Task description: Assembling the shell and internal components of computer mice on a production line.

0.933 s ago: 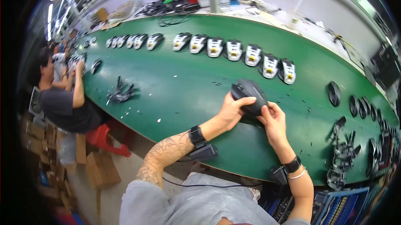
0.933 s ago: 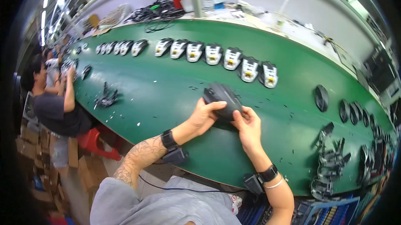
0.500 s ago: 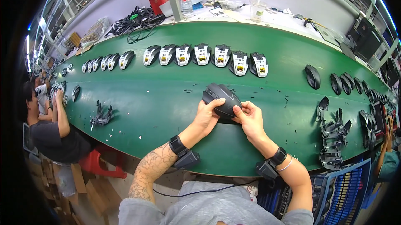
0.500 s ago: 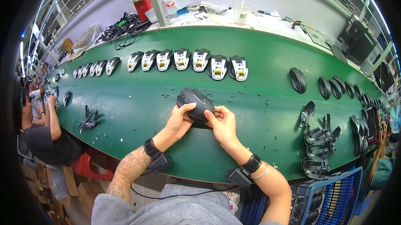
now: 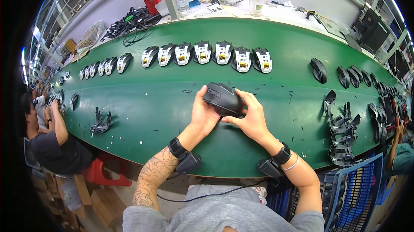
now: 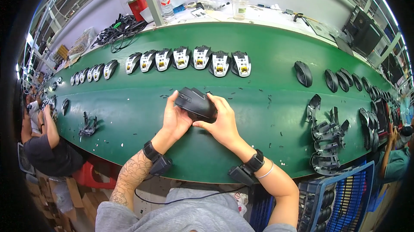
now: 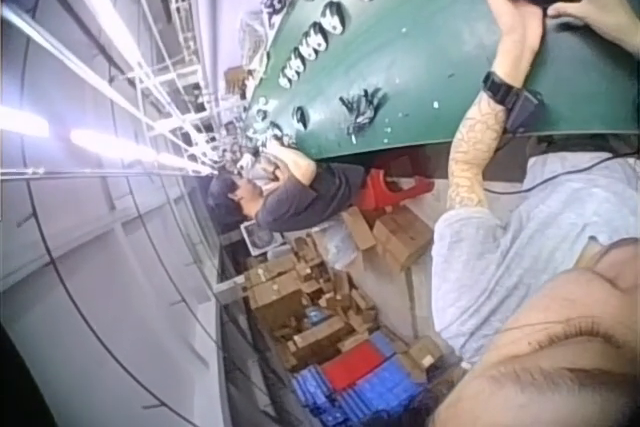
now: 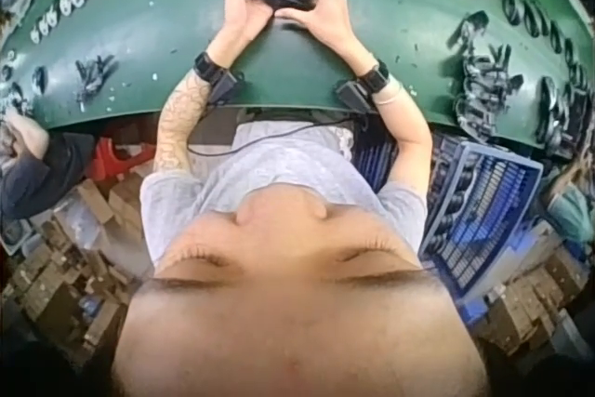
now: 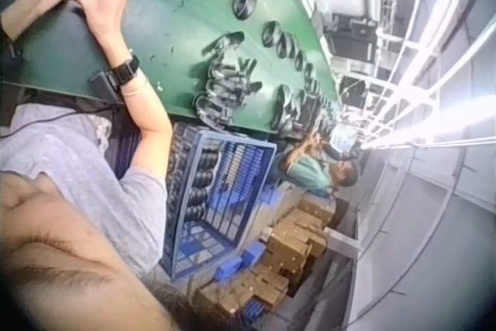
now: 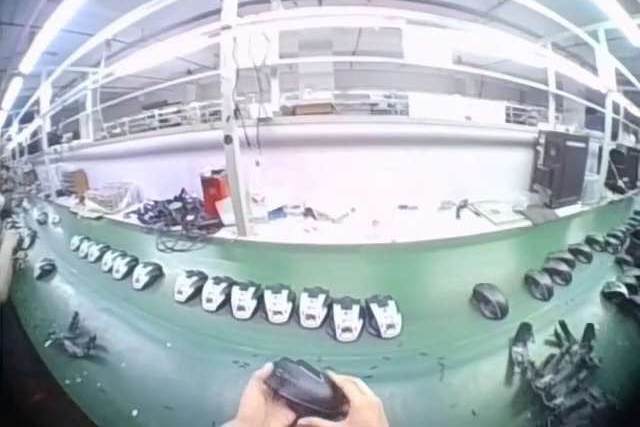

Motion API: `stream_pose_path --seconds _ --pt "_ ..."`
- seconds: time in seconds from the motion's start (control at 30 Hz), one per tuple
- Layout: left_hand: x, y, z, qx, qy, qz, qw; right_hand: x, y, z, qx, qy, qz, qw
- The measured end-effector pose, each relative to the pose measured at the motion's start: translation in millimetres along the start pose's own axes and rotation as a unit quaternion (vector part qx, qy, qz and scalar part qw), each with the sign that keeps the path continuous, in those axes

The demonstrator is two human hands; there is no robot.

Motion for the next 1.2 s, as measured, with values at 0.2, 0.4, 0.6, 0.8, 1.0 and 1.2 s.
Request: stream_pose_path --seconds 0.2,0.4,0.6,0.8,1.0,1.2 --pt "1 7 -3 -0.002 0.016 -0.017 1.0 -4 4 12 0.09 0.058 0.038 0.993" --pt "3 16 -3 -0.085 0.041 -0.057 0.994 -10 8 -3 0.023 -0.036 0.085 0.995" --pt "6 13 -2 -0.107 0.063 -0.013 0.992 -16 9 -30 -0.109 -0.109 0.093 0.984" --pt "12 9 -15 -0.229 -0.015 -0.006 0.973 -43 53 -36 -0.097 -0.097 -0.035 0.99" --pt "-28 2 -91 -0.489 -0.264 0.008 0.831 -91 202 -78 0.366 -0.101 -0.329 0.865" --pt "-100 37 -202 -0.806 -0.26 -0.232 0.479 -121 142 -70 0.467 0.063 -0.244 0.848"
Point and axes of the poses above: each hand's wrist, its own x-axis away from the middle knuckle, its own y-axis out of the back of the hand, z = x × y, the point moved 8 cm from there along -x, towards the middle knuckle, and after that the axes turned 1 degree about -x, right-handed, at the moved point
